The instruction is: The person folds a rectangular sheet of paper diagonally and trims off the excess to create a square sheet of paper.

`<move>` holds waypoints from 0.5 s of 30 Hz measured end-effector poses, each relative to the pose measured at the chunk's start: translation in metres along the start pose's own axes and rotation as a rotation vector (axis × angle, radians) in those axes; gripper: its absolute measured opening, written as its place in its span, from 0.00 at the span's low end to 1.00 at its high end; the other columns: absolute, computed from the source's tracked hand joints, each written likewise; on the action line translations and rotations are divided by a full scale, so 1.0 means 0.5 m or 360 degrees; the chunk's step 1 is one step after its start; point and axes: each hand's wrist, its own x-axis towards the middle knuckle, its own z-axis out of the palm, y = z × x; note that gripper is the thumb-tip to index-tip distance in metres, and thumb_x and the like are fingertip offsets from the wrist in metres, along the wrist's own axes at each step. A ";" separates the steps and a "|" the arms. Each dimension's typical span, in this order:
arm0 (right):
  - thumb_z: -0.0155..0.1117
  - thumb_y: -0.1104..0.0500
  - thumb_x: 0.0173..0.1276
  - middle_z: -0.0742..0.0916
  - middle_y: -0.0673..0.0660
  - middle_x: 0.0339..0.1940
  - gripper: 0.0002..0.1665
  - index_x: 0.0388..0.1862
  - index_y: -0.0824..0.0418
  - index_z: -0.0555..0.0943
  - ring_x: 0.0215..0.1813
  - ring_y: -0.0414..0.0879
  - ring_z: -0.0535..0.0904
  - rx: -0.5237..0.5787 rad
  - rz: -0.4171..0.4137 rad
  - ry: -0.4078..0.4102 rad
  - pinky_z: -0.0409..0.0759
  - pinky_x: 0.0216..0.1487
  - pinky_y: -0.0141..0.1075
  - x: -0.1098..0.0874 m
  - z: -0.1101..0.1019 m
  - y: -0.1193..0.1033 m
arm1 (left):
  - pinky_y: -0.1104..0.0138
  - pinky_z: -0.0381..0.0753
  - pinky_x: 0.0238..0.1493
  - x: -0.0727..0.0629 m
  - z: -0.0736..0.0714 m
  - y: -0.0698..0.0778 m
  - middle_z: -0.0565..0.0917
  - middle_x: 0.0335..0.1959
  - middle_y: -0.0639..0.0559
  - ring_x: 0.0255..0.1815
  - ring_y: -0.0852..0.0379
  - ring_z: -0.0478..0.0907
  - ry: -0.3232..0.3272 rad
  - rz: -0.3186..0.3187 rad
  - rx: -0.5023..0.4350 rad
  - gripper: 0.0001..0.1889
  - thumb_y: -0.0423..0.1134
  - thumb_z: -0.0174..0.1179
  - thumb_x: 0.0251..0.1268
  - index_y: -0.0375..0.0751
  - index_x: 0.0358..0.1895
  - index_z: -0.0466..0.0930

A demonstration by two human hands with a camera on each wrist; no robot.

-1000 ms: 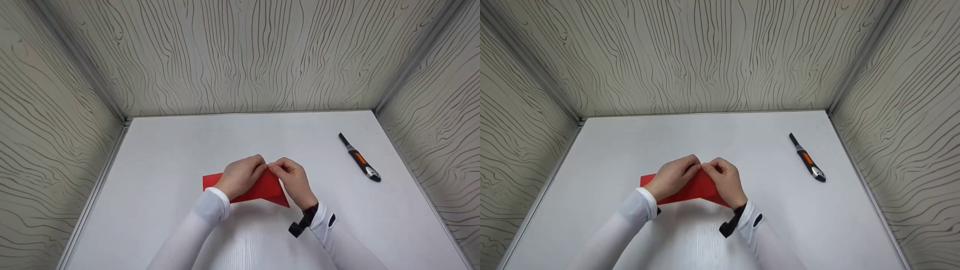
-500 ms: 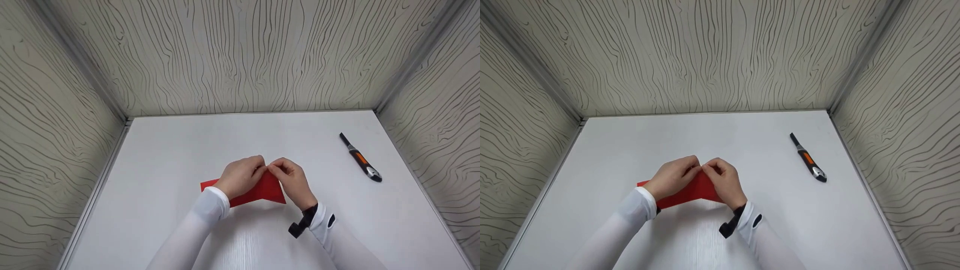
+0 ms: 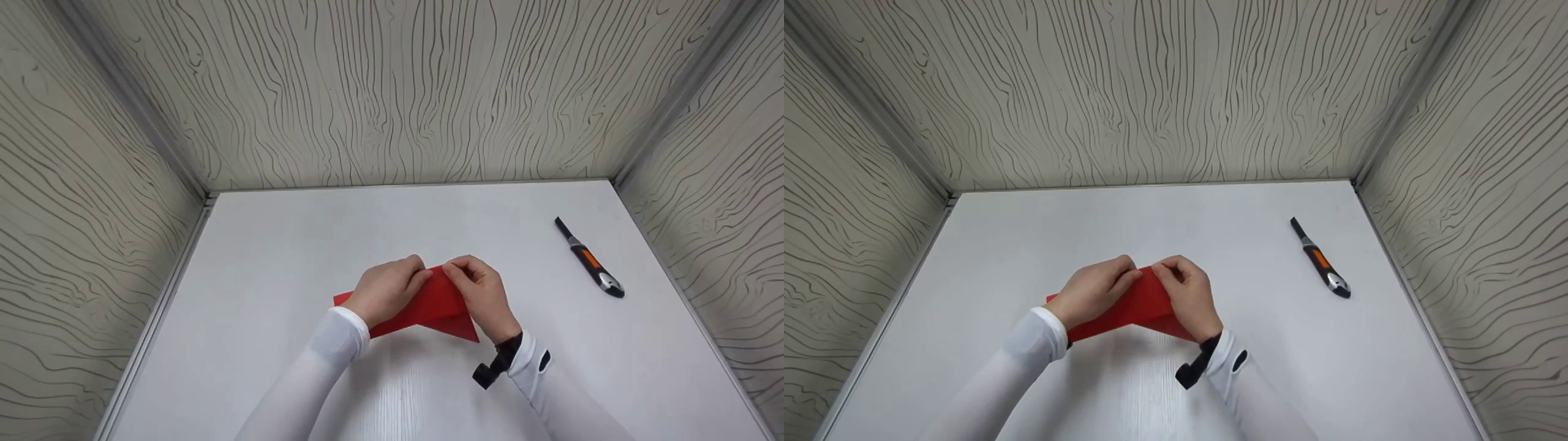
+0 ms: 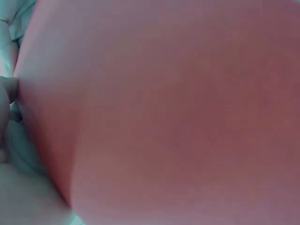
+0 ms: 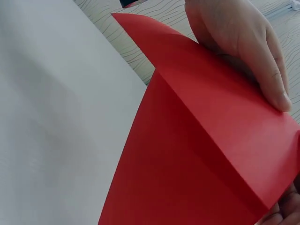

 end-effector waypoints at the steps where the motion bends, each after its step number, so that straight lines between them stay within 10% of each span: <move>1: 0.64 0.52 0.77 0.87 0.58 0.44 0.09 0.48 0.55 0.84 0.44 0.58 0.82 0.0007 0.0013 -0.0004 0.86 0.41 0.44 0.000 0.000 0.000 | 0.69 0.80 0.38 -0.001 0.000 -0.001 0.79 0.29 0.65 0.29 0.64 0.77 0.0003 -0.0001 0.0002 0.08 0.51 0.56 0.78 0.54 0.45 0.79; 15: 0.68 0.46 0.73 0.90 0.57 0.43 0.15 0.48 0.54 0.88 0.45 0.58 0.85 0.0010 0.0157 -0.0057 0.86 0.43 0.48 -0.001 -0.001 0.004 | 0.70 0.80 0.37 -0.003 0.000 0.000 0.79 0.29 0.65 0.29 0.64 0.77 0.0012 -0.0001 -0.0021 0.07 0.50 0.55 0.79 0.54 0.46 0.78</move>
